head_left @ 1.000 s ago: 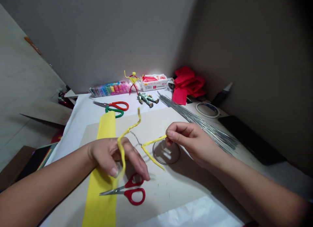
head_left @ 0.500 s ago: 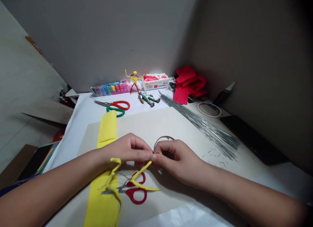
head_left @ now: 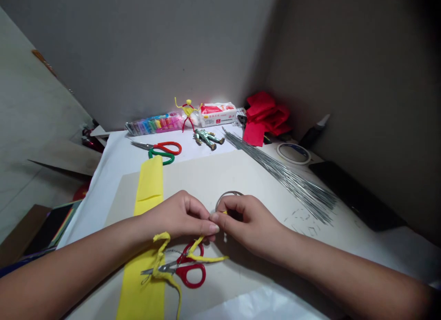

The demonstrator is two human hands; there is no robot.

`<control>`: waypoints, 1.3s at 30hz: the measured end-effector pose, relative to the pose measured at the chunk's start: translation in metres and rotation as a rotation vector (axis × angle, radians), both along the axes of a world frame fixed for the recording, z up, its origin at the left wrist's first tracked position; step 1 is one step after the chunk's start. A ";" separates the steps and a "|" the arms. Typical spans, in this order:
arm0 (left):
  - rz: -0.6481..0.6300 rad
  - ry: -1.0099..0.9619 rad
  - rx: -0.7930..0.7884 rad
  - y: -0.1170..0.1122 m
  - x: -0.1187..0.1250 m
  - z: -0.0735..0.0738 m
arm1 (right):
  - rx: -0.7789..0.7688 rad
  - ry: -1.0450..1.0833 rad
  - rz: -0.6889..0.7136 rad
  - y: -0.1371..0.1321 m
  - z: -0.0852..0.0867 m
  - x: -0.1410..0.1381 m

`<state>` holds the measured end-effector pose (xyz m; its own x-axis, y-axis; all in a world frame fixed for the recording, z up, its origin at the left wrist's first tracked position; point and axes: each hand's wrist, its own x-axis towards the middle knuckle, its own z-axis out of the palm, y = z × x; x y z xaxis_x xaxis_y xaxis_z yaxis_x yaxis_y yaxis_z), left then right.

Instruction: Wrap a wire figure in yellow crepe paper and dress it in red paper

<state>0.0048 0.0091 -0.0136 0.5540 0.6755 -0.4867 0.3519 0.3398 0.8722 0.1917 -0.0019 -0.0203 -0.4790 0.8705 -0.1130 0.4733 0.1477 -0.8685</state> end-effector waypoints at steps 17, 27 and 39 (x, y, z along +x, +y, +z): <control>0.023 -0.219 -0.179 0.011 -0.017 -0.013 | 0.146 0.033 -0.096 0.012 0.012 0.020; -0.064 -0.367 -0.005 0.017 -0.021 -0.015 | 0.377 -0.388 0.268 0.006 0.001 0.035; 0.277 -0.504 -0.074 0.014 -0.021 -0.012 | 0.546 -0.189 0.089 0.006 -0.002 0.028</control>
